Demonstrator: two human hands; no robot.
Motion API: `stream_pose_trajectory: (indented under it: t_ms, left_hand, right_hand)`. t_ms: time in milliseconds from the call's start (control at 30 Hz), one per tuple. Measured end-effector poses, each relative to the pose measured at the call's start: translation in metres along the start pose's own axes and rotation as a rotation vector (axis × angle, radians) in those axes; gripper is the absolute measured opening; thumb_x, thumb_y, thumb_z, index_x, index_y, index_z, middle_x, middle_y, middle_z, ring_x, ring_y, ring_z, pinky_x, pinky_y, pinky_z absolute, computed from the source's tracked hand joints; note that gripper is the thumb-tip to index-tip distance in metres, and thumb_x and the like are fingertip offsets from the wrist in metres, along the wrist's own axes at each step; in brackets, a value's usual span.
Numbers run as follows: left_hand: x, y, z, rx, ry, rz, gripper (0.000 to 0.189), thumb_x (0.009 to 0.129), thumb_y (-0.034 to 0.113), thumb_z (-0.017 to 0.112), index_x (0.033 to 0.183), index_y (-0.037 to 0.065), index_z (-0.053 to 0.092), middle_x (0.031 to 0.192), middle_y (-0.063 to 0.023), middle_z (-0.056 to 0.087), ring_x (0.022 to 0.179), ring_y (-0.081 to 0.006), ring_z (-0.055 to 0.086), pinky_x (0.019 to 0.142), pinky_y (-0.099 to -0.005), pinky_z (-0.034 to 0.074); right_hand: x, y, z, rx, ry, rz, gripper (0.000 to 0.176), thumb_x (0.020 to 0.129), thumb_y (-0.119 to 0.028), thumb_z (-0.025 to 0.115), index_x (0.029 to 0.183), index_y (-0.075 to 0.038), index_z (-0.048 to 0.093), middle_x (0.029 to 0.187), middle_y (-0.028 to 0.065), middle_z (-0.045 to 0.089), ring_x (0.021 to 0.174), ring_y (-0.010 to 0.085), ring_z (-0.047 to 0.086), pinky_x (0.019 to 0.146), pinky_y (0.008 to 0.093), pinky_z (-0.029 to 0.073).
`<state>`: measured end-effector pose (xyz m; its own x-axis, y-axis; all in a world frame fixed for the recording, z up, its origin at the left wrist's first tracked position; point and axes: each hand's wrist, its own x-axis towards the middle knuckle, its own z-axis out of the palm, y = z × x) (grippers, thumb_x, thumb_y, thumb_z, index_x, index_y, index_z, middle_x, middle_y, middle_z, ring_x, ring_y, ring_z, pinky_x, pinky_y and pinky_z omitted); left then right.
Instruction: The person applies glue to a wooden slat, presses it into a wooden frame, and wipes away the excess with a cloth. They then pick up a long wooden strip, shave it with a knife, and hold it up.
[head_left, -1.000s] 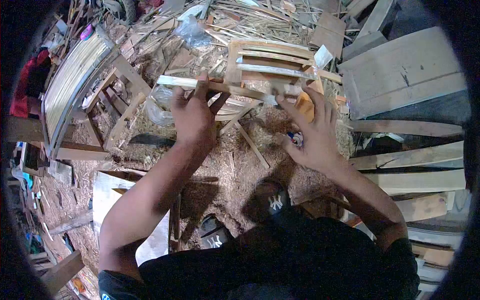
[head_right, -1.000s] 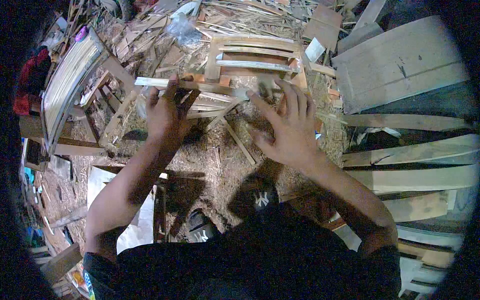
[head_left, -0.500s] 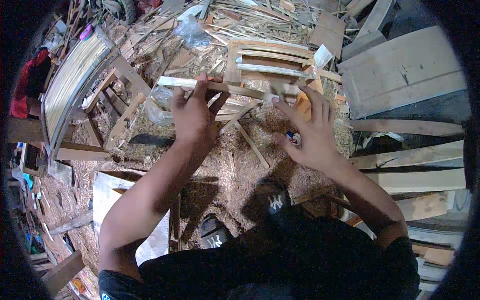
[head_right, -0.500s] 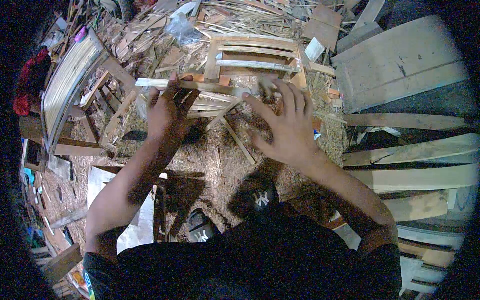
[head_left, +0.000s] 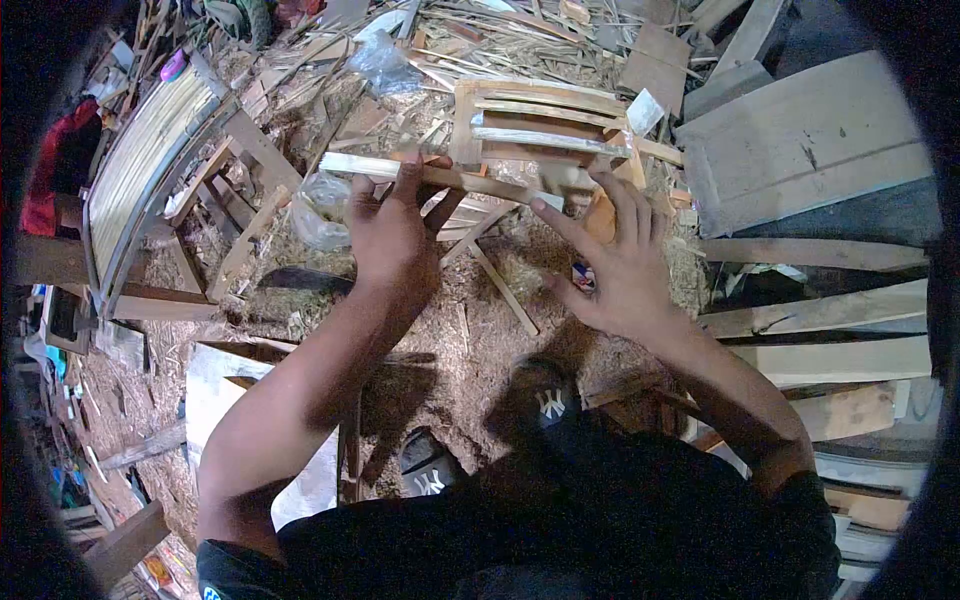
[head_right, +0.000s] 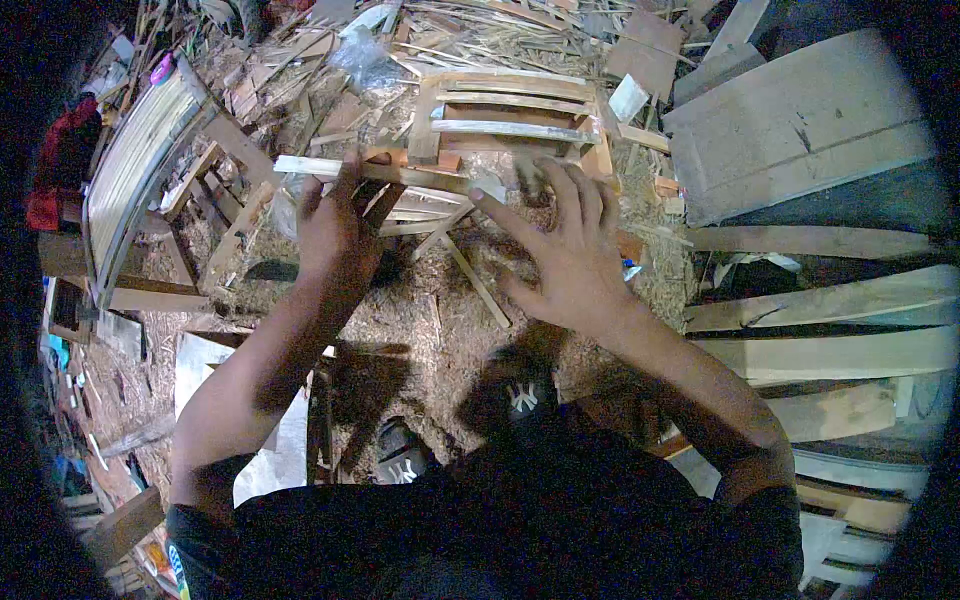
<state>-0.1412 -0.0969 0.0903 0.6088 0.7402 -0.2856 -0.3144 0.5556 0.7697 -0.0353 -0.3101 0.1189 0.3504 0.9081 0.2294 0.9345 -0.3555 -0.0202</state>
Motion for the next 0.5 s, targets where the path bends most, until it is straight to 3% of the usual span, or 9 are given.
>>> stream_pose_trajectory:
  t_ms: [100,300,367,500]
  left_hand:
    - [-0.001,0.003,0.000,-0.008,0.067,-0.104,0.035,0.096,0.028,0.065,0.120,0.015,0.042,0.109,-0.0108,0.068,0.098,-0.0303,0.066,0.083,-0.0487,0.055]
    - [0.000,0.003,0.004,0.049,-0.022,-0.060,0.035,0.096,0.031,0.064,0.120,0.018,0.042,0.110,-0.0087,0.068,0.100,-0.0293,0.065,0.087,-0.0500,0.051]
    - [-0.004,0.011,0.012,-0.052,0.048,-0.035,0.016,0.098,0.017,0.060,0.101,0.005,0.052,0.092,-0.0107,0.067,0.088,-0.0219,0.067,0.078,-0.0393,0.061]
    - [0.002,0.011,0.005,-0.041,0.059,-0.029,0.016,0.098,0.017,0.061,0.099,0.005,0.050,0.093,-0.0120,0.067,0.088,-0.0225,0.067,0.078,-0.0394,0.061]
  right_hand:
    - [-0.002,0.004,0.003,0.027,-0.006,0.041,0.075,0.073,-0.039,0.071,0.144,-0.039,0.046,0.149,0.0222,0.027,0.136,0.0460,0.025,0.111,0.0644,0.018]
    - [0.005,0.002,-0.002,0.031,0.043,0.034,0.072,0.074,-0.040,0.072,0.142,-0.038,0.049,0.149,0.0210,0.029,0.135,0.0448,0.027,0.111,0.0635,0.019]
    - [0.004,0.004,-0.002,0.019,0.046,0.025,0.071,0.074,-0.040,0.072,0.141,-0.039,0.049,0.148,0.0209,0.030,0.135,0.0443,0.027,0.111,0.0628,0.019]
    - [0.000,0.013,0.004,-0.036,0.092,0.002,0.070,0.076,-0.043,0.072,0.142,-0.036,0.048,0.146,0.0205,0.031,0.134,0.0429,0.028,0.110,0.0601,0.022]
